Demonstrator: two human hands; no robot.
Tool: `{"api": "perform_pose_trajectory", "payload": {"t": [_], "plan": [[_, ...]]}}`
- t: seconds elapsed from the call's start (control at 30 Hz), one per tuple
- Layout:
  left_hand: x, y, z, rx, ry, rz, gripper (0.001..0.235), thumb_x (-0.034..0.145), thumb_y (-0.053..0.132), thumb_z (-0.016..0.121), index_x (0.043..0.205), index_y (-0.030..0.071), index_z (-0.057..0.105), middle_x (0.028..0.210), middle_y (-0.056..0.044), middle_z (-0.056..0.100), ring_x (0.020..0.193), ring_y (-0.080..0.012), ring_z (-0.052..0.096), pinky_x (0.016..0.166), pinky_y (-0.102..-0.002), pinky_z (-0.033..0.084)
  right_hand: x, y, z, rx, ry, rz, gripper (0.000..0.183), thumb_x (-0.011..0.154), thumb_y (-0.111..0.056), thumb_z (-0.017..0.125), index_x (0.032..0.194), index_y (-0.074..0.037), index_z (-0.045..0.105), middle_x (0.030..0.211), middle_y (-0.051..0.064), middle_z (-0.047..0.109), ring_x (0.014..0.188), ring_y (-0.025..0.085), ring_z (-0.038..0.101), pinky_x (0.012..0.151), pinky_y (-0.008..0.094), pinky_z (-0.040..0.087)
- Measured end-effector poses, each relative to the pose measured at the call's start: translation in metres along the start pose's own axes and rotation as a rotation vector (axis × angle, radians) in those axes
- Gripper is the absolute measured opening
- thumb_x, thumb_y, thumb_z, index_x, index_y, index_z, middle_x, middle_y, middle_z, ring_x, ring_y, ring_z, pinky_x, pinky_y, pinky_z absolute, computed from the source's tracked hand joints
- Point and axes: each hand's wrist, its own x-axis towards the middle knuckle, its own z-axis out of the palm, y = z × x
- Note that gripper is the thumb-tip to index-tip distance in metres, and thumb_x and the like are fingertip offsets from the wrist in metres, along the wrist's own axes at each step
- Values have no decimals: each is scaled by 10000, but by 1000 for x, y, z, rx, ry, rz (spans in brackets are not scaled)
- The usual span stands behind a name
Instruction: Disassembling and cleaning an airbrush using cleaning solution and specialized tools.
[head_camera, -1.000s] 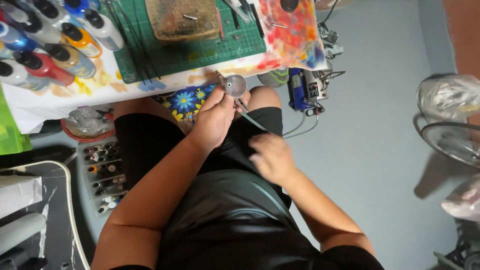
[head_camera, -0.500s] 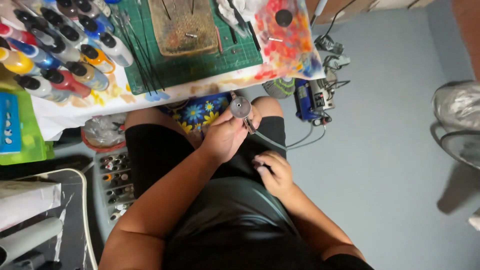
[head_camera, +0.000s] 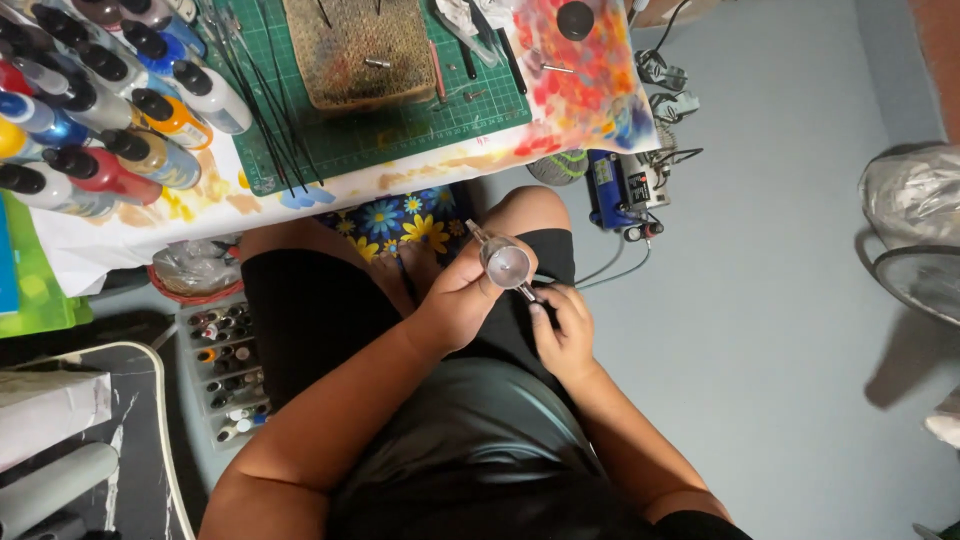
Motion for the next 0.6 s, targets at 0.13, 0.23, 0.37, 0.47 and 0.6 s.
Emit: {"api": "perform_pose_trajectory", "payload": {"t": [0.13,0.23,0.37,0.47,0.6], "plan": [[-2,-3,-13,11,26,7,178,1092,125,477,1066,-14,586,982,-78,557,944,-149,496,953,-358,475,30,1,-10,22,86,4,183,991,-91,671,1075,62,726,896,155,690,826,363,699,754,469,554],[-3,-8,-25,47,21,27,220,1079,111,463,1090,-67,591,998,-173,602,926,-219,553,918,-358,494,76,-8,-20,16,163,-60,200,1005,-99,667,1058,90,704,869,191,656,783,375,654,727,485,528],[0,-2,-35,84,78,36,169,1038,63,525,1074,-53,642,966,-118,625,943,-168,560,942,-353,501,146,-20,-24,26,202,-183,147,981,3,676,1071,113,713,874,196,653,773,358,650,740,472,531],[-3,-6,-46,151,121,62,168,1014,60,544,1060,-48,664,967,-122,649,945,-159,590,960,-351,503,194,-20,-17,-50,157,-240,119,986,-5,711,1075,71,734,882,175,674,758,354,660,718,464,535],[-6,-3,-51,89,180,111,160,1020,45,534,1026,-67,647,964,-166,630,946,-212,575,949,-386,489,258,-23,6,-153,52,-277,106,931,29,773,1036,39,759,893,241,700,832,489,689,727,548,544]]}}
